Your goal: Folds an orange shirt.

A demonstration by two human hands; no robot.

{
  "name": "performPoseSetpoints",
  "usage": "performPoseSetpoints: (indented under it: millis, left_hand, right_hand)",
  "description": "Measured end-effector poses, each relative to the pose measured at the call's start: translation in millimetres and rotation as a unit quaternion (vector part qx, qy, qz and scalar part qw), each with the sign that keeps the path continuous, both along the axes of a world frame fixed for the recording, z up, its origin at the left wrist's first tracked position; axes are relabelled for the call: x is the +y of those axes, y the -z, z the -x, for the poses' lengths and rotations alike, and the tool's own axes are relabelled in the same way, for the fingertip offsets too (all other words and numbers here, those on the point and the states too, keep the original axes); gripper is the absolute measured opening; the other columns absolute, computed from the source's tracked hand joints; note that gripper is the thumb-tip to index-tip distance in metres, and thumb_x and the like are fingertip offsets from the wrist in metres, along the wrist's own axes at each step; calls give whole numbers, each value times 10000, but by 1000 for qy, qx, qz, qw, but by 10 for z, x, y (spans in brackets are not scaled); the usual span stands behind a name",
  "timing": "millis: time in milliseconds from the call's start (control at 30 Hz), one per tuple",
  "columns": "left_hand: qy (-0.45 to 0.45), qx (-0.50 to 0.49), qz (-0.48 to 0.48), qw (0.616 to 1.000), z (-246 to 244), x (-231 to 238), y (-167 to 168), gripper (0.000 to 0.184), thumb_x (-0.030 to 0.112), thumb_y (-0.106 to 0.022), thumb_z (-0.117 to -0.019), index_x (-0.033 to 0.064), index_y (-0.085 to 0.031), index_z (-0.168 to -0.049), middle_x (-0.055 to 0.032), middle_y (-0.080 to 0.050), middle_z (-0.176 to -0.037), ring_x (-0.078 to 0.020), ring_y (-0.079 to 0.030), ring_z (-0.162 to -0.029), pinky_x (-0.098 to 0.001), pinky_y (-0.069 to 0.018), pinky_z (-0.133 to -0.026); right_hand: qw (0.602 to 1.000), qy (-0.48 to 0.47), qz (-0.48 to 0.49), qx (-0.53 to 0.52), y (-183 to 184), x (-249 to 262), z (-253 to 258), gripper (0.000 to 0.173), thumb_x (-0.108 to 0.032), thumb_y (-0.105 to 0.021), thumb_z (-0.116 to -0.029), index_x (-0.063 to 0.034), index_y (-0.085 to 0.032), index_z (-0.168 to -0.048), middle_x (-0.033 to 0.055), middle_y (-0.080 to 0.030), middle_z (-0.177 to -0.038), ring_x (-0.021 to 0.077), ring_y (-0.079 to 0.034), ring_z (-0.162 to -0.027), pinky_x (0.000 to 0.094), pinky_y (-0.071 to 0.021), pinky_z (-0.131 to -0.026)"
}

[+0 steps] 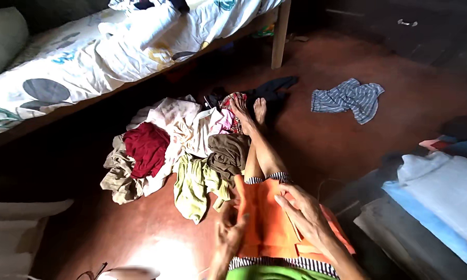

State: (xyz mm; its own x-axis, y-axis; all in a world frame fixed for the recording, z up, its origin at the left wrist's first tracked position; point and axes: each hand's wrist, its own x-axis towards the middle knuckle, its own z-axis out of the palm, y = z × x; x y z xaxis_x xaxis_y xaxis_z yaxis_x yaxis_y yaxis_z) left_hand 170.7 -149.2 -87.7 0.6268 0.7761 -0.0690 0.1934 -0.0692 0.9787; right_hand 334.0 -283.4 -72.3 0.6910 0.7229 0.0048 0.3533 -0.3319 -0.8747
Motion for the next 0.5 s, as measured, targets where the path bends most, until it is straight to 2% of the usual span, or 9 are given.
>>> performPoseSetpoints:
  millis: [67, 100, 167, 200, 233, 300, 367, 433, 500]
  left_hand:
    - [48, -20, -39, 998, -222, -282, -96, 347, 64, -702, -838, -50, -636, -1159, -22, -679, -762, -60, -637, -636, -250, -556, -606]
    - [91, -31, -59, 994, -313, -407, -99, 341, 91, -703, -856, -51, -641, -1160, -36, -688, -765, -72, -646, -633, -264, -565, -602]
    - [199, -10, -79, 977, -429, -545, -60, 379, 199, -686, -932, -30, -635, -1229, -64, -730, -874, -117, -700, -748, -323, -600, -706]
    - [233, -10, -88, 968, -451, -565, -12, 385, 225, -659, -965, -29, -627, -1253, -67, -734, -922, -122, -706, -810, -323, -595, -763]
    - [228, -21, -101, 968, -451, -563, 55, 372, 225, -637, -982, -33, -639, -1251, -84, -739, -973, -132, -713, -869, -324, -594, -808]
    - [134, -12, -116, 984, -411, -463, 230, 370, 193, -618, -983, -60, -641, -1250, -152, -721, -1079, -187, -714, -966, -362, -597, -861]
    - [49, 15, -63, 997, -374, -294, 419, 414, 184, -610, -980, -91, -579, -1288, -173, -698, -1113, -190, -701, -991, -354, -590, -857]
    - [44, 52, 84, 994, -347, -195, 489, 477, 242, -561, -1018, -84, -504, -1362, -185, -665, -1174, -198, -672, -1036, -372, -570, -890]
    - [56, 73, 231, 969, -362, -196, 508, 511, 340, -486, -1063, -46, -502, -1398, -185, -655, -1204, -218, -677, -1037, -404, -581, -880]
  right_hand:
    - [978, -23, 11, 208, -17, -45, -37, 509, -404, -391, -1088, -21, -609, -1341, 132, -696, -1193, 179, -711, -882, 374, -601, -769]
    - [967, -22, 10, 253, 16, -65, -72, 523, -438, -382, -1079, -43, -609, -1337, 95, -703, -1163, 140, -701, -922, 350, -592, -816]
    - [974, -2, 9, 226, 85, -121, -134, 408, -354, -509, -1048, -36, -654, -1259, 61, -707, -1110, 81, -660, -1016, 307, -533, -938]
    - [986, 14, 9, 166, 187, -156, -180, 331, -281, -559, -1027, -9, -686, -1167, 75, -709, -1025, 102, -657, -966, 324, -529, -908]
    - [994, 24, 15, 104, 295, -202, -248, 275, -225, -579, -1000, 10, -694, -1083, 100, -693, -934, 149, -651, -893, 368, -525, -848]
    - [997, 30, 42, 48, 419, -306, -376, 270, -206, -599, -983, 17, -691, -1102, 133, -698, -892, 216, -671, -840, 431, -544, -810]
    - [996, 35, 68, 53, 480, -387, -414, 346, -230, -644, -964, 12, -661, -1212, 149, -715, -947, 258, -695, -884, 471, -558, -848]
    - [994, 33, 98, 42, 500, -399, -402, 422, -265, -658, -961, -1, -633, -1289, 162, -725, -1015, 297, -703, -958, 516, -546, -905]
    - [991, 33, 127, 14, 458, -366, -356, 450, -283, -651, -974, -3, -616, -1325, 187, -714, -1085, 335, -687, -1026, 553, -516, -942]
